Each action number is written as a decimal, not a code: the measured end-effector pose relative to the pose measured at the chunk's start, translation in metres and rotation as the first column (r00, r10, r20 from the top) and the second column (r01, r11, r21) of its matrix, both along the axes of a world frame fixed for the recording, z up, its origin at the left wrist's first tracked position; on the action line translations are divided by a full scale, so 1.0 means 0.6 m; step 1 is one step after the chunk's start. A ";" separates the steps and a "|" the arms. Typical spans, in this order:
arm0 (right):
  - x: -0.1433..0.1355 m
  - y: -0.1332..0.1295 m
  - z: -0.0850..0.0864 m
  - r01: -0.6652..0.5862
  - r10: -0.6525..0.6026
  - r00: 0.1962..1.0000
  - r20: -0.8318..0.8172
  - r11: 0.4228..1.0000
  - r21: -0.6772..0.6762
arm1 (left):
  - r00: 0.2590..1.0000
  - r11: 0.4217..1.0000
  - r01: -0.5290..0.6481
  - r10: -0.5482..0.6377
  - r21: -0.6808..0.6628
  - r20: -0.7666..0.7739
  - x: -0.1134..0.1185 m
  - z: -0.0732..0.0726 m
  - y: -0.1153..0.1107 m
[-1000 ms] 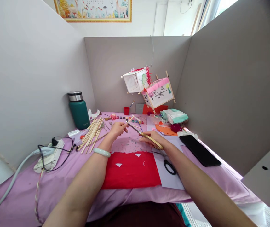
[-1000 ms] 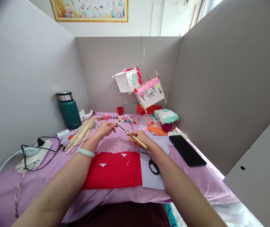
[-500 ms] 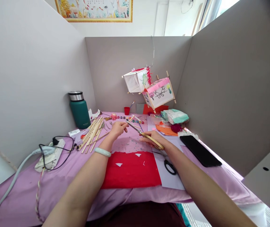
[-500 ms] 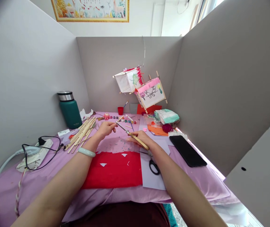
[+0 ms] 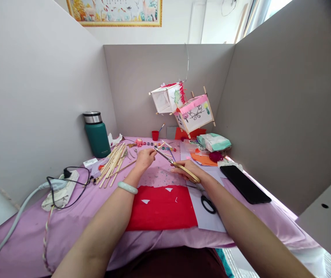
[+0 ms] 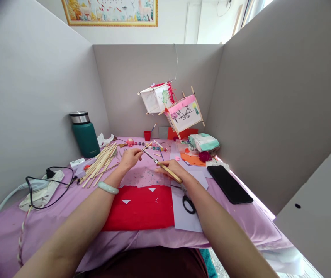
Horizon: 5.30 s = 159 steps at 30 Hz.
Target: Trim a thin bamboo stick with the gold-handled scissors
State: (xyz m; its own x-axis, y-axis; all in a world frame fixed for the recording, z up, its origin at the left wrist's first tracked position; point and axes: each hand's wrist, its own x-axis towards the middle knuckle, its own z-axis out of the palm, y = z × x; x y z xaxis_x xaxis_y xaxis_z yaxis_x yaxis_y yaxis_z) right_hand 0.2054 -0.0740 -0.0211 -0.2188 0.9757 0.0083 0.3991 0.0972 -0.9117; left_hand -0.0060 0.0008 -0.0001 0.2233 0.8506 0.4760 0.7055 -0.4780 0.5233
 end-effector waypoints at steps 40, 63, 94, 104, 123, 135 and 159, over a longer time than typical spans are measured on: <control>-0.018 -0.033 0.056 -0.060 0.058 0.997 -0.050 0.997 -0.051 | 0.986 0.980 0.165 -0.167 -0.107 -0.013 0.033 0.019 -0.045; -0.021 -0.025 0.047 -0.008 0.008 0.999 -0.038 1.000 0.001 | 0.976 0.997 -0.028 0.043 0.070 -0.215 0.047 -0.004 -0.052; -0.019 -0.022 0.041 0.027 -0.031 0.996 -0.085 0.999 -0.046 | 0.996 0.991 0.092 -0.093 -0.092 -0.006 0.042 0.006 -0.032; -0.016 -0.018 0.035 0.010 -0.015 0.995 -0.103 0.999 -0.049 | 0.969 0.926 0.214 -0.161 -0.311 0.190 0.034 0.017 -0.041; -0.018 -0.022 0.039 0.046 -0.051 0.991 -0.122 0.998 -0.043 | 0.998 0.999 0.033 -0.035 -0.034 -0.055 0.045 0.002 -0.037; -0.012 -0.010 0.024 0.011 -0.012 0.993 -0.121 1.000 -0.007 | 0.989 0.981 0.130 -0.118 -0.146 0.088 0.037 0.004 -0.036; -0.013 -0.014 0.028 -0.011 0.008 0.994 -0.104 1.000 -0.025 | 0.903 0.820 0.356 -0.178 -0.448 0.391 0.025 0.018 -0.039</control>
State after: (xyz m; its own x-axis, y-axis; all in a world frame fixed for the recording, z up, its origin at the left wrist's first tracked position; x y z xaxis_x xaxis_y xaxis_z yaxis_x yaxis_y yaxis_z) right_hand 0.1977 -0.0823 -0.0044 -0.2270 0.9739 0.0062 0.3009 0.0762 -0.9506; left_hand 0.0091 -0.0228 0.0107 0.3895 0.9167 0.0892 0.3405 -0.2333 0.9108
